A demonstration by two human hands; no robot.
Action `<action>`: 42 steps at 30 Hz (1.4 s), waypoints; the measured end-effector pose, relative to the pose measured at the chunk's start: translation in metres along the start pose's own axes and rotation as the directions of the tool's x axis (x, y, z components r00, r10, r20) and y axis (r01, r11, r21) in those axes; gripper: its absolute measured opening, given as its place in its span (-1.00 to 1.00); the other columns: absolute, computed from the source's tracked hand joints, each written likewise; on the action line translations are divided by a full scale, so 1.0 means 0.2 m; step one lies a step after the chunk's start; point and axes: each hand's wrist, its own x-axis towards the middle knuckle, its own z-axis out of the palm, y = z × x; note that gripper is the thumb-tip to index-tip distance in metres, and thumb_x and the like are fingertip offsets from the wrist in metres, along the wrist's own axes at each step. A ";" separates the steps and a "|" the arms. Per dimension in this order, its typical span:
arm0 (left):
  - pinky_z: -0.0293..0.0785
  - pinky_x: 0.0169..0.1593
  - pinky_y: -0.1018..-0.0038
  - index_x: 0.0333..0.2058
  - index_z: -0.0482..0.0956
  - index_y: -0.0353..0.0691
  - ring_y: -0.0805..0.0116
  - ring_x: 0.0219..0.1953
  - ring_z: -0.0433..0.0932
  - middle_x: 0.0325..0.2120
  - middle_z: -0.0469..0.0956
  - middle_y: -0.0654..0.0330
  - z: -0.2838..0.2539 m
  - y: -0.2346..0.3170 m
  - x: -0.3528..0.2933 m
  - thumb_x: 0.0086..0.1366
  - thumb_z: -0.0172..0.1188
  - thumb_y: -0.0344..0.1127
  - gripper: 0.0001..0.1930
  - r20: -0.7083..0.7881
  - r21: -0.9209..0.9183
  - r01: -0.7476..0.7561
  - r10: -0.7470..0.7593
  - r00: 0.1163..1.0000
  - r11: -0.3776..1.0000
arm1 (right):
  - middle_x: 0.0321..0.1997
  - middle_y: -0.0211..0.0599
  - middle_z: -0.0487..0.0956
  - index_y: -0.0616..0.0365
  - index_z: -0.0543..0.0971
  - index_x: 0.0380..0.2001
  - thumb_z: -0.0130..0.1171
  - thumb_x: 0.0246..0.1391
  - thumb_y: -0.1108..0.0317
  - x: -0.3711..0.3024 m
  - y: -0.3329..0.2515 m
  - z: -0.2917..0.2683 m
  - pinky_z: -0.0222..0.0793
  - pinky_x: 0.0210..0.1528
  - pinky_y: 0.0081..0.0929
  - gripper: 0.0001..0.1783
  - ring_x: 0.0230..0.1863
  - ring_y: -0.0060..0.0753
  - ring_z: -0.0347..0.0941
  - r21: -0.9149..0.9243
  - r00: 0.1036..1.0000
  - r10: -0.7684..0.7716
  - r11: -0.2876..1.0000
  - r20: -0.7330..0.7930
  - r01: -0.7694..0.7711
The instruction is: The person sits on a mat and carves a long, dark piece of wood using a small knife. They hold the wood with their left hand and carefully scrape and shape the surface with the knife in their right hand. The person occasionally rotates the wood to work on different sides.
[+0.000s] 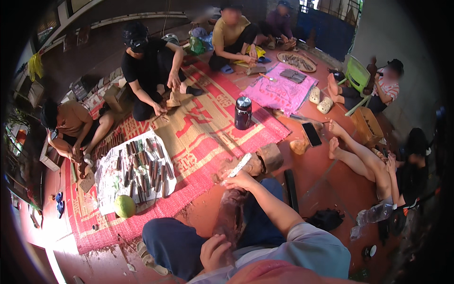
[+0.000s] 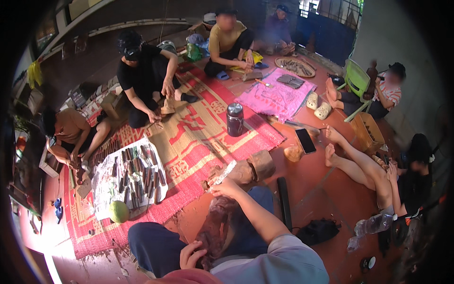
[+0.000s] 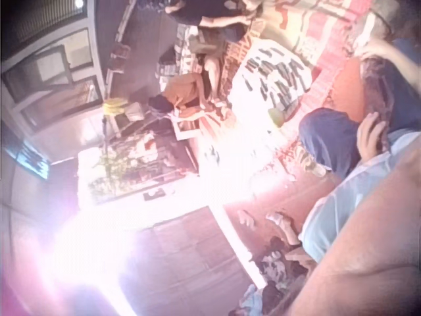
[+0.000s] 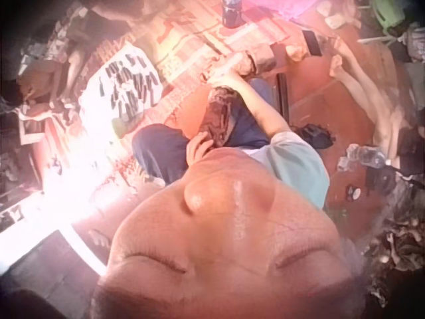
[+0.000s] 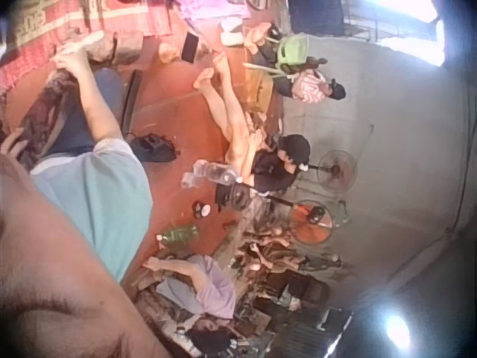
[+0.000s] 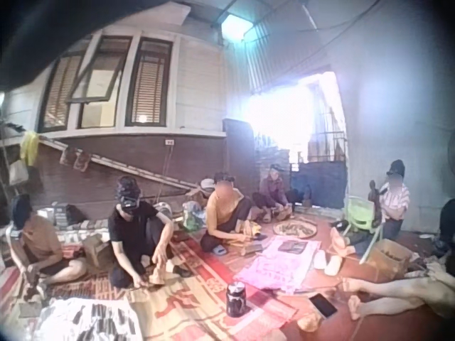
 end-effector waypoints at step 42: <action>0.42 0.01 0.19 -0.19 0.55 -0.23 -0.08 0.00 0.45 -0.12 0.47 -0.07 -0.05 -0.04 -0.06 -0.03 0.25 -0.28 -0.63 0.104 -0.100 -0.052 0.062 0.993 0.994 | -0.30 -0.27 0.52 0.06 0.55 -0.29 -0.26 0.26 -0.09 -0.07 0.33 -0.32 0.31 -0.18 -0.39 -0.48 -0.27 -0.38 0.38 0.213 0.972 0.068 0.977 -0.224 -0.019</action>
